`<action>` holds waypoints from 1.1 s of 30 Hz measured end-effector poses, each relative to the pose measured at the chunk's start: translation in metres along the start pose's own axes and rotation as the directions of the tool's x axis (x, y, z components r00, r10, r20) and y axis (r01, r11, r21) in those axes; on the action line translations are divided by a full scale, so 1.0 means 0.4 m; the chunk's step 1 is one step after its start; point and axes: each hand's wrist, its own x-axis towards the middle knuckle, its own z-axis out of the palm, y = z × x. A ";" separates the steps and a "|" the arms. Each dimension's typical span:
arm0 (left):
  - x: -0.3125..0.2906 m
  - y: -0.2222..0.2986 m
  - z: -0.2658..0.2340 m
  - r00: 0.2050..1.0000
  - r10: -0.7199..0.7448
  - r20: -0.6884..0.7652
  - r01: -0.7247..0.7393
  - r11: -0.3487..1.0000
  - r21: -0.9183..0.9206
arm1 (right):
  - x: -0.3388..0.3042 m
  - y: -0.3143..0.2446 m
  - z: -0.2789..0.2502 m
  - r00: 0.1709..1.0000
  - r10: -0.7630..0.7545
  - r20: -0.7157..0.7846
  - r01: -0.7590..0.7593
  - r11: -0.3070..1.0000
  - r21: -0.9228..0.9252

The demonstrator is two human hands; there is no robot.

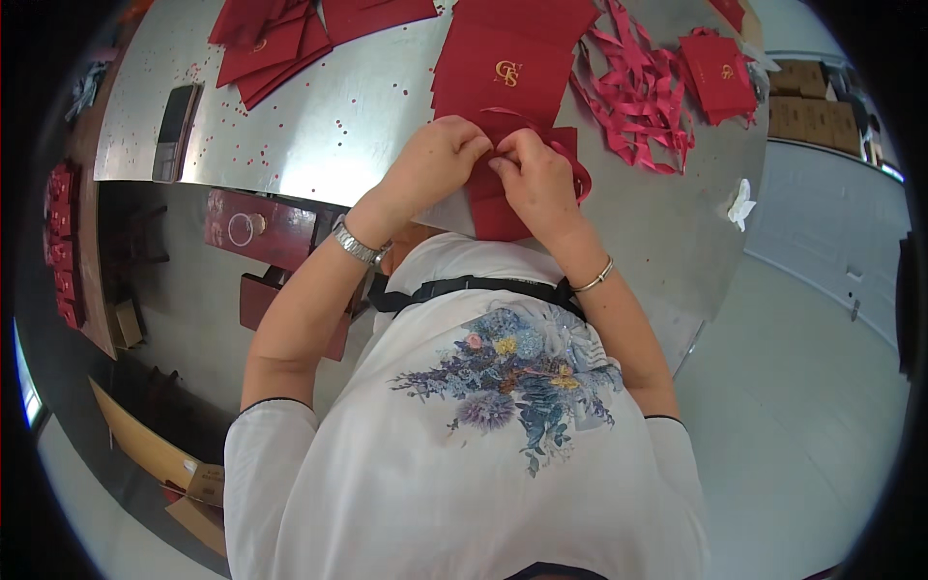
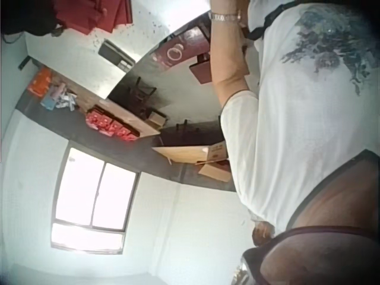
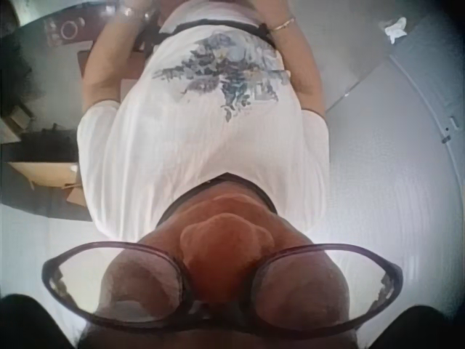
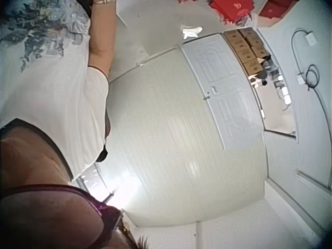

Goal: Tying pink ribbons onto red gift bags as part of a manual packaging process.

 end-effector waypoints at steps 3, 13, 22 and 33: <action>0.030 0.009 -0.006 0.997 0.055 0.044 -0.057 0.998 0.038 | -0.009 0.002 0.008 1.000 0.005 -0.017 -0.005 1.000 0.002; 0.129 0.046 -0.069 0.846 0.059 0.529 -0.181 0.967 0.180 | -0.026 -0.023 0.002 0.998 -0.003 -0.070 0.007 0.998 0.060; 0.138 -0.030 -0.119 0.977 0.208 0.050 -0.195 0.773 0.604 | -0.030 -0.034 -0.015 1.000 0.013 -0.009 -0.014 0.992 -0.125; 0.140 0.022 -0.043 0.904 0.428 0.015 -0.383 0.790 0.479 | -0.022 -0.033 -0.018 0.994 -0.105 0.033 0.110 0.935 -0.338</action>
